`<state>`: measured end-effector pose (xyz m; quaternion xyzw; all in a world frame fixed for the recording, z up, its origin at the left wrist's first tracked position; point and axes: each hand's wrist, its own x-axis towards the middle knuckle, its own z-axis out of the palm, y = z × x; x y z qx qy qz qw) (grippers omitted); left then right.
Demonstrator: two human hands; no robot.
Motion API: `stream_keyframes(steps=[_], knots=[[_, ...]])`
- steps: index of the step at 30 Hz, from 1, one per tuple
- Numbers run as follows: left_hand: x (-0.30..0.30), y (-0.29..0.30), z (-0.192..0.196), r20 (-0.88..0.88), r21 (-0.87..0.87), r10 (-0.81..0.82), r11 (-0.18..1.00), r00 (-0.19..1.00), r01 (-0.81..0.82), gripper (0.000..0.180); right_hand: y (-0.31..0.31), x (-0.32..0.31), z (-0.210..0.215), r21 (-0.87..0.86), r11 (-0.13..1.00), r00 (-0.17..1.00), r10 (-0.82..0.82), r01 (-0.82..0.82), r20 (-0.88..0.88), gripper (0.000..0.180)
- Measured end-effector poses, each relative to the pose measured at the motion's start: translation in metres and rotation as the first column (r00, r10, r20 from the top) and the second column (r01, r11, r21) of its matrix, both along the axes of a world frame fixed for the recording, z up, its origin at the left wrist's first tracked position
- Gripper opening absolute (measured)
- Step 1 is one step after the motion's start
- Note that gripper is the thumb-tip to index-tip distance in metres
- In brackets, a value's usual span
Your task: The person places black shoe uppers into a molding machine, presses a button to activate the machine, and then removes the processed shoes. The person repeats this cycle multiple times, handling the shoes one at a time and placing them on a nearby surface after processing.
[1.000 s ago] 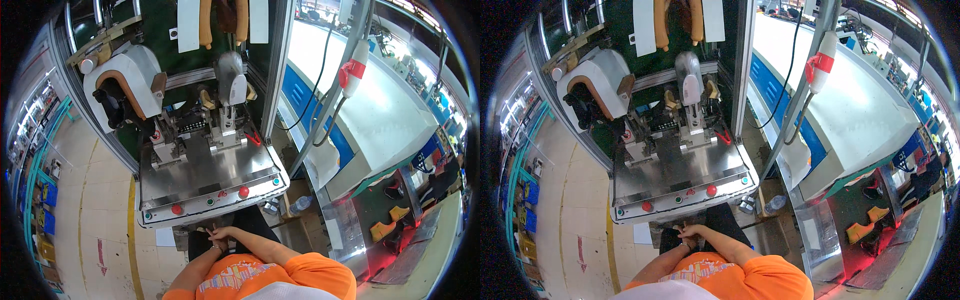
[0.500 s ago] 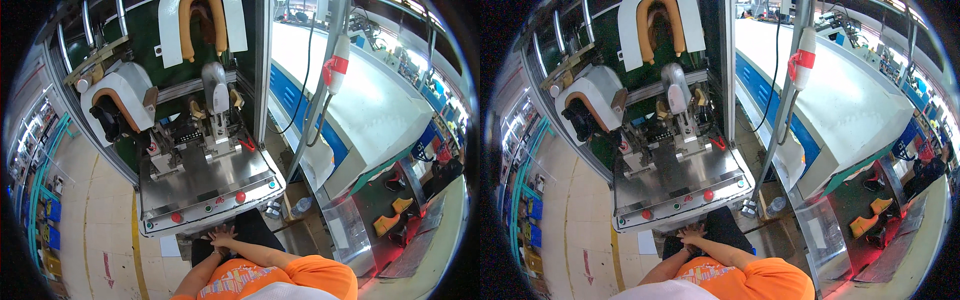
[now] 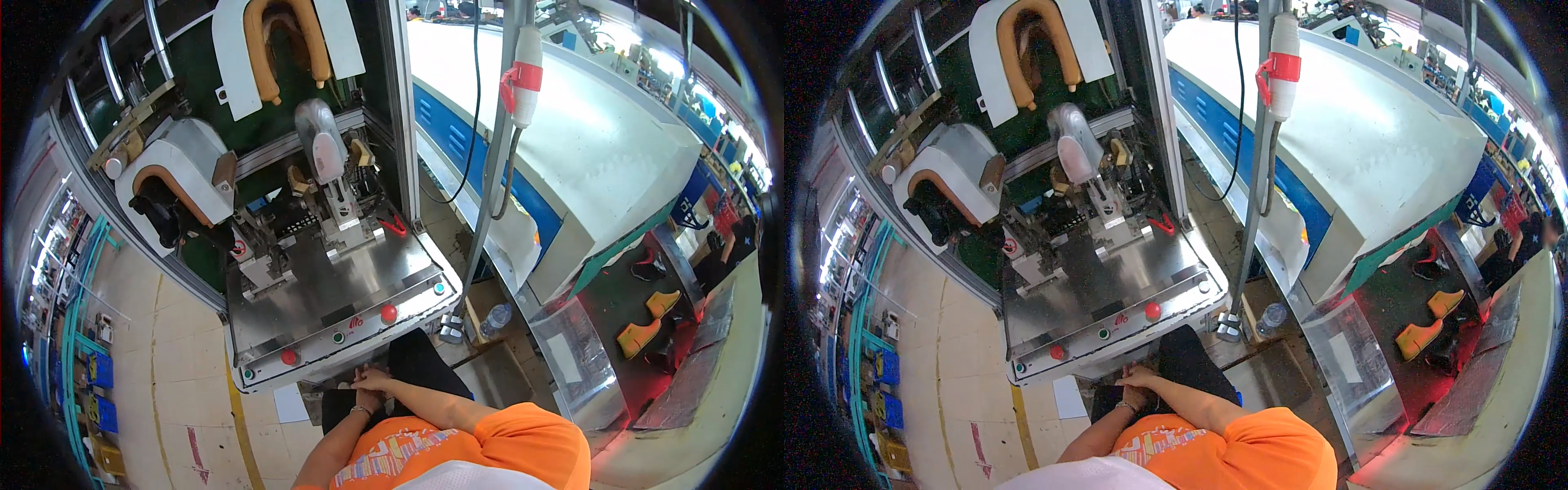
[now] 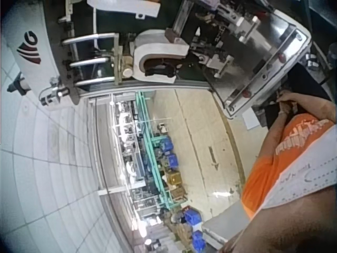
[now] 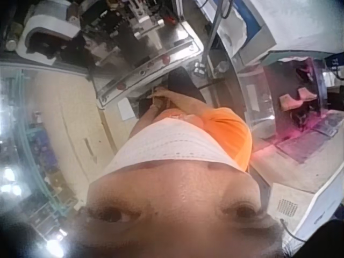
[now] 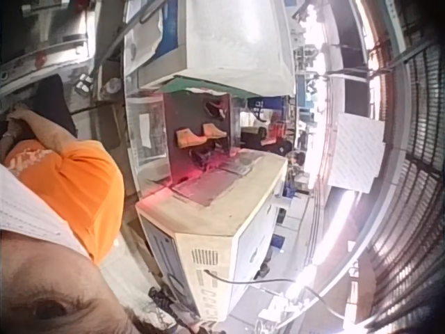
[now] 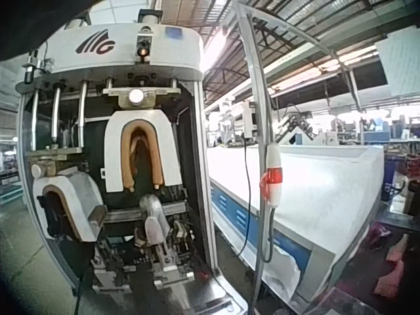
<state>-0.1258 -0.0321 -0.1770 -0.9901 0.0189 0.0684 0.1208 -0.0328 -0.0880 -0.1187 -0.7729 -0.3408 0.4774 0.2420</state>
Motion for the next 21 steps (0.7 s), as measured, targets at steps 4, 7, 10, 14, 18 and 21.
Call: stream_keyframes(steps=[4, 7, 10, 14, 18, 21], knots=[[0.010, -0.015, 0.035, 0.029, 0.208, -0.018, 0.978, 0.999, 0.012, 0.060, -0.004, -0.006, -0.007, 0.041, 0.995, 0.969, -0.101, 0.094, 0.227, 0.068], [0.007, -0.019, 0.055, 0.023, 0.230, 0.054, 0.971, 0.998, -0.058, 0.062, -0.001, -0.012, -0.004, 0.083, 0.992, 0.958, -0.112, 0.093, 0.265, 0.079], [0.002, -0.010, 0.039, 0.017, -0.098, 0.118, 0.989, 0.993, -0.115, 0.068, 0.001, -0.016, 0.003, 0.139, 0.986, 0.962, -0.119, 0.087, 0.245, 0.075], [-0.005, -0.009, 0.028, -0.212, -0.285, 0.173, 0.931, 0.962, -0.230, 0.070, 0.003, -0.007, -0.010, 0.188, 0.977, 0.994, -0.094, 0.101, -0.046, 0.071], [-0.001, -0.014, 0.031, -0.241, -0.282, 0.155, 0.933, 0.958, -0.222, 0.059, 0.002, 0.003, -0.032, 0.181, 0.980, 0.995, -0.073, 0.083, -0.060, 0.076], [-0.001, -0.019, 0.046, -0.240, -0.287, 0.154, 0.932, 0.959, -0.221, 0.060, 0.003, 0.009, -0.052, 0.117, 0.989, 0.993, -0.076, 0.087, -0.094, 0.071]])
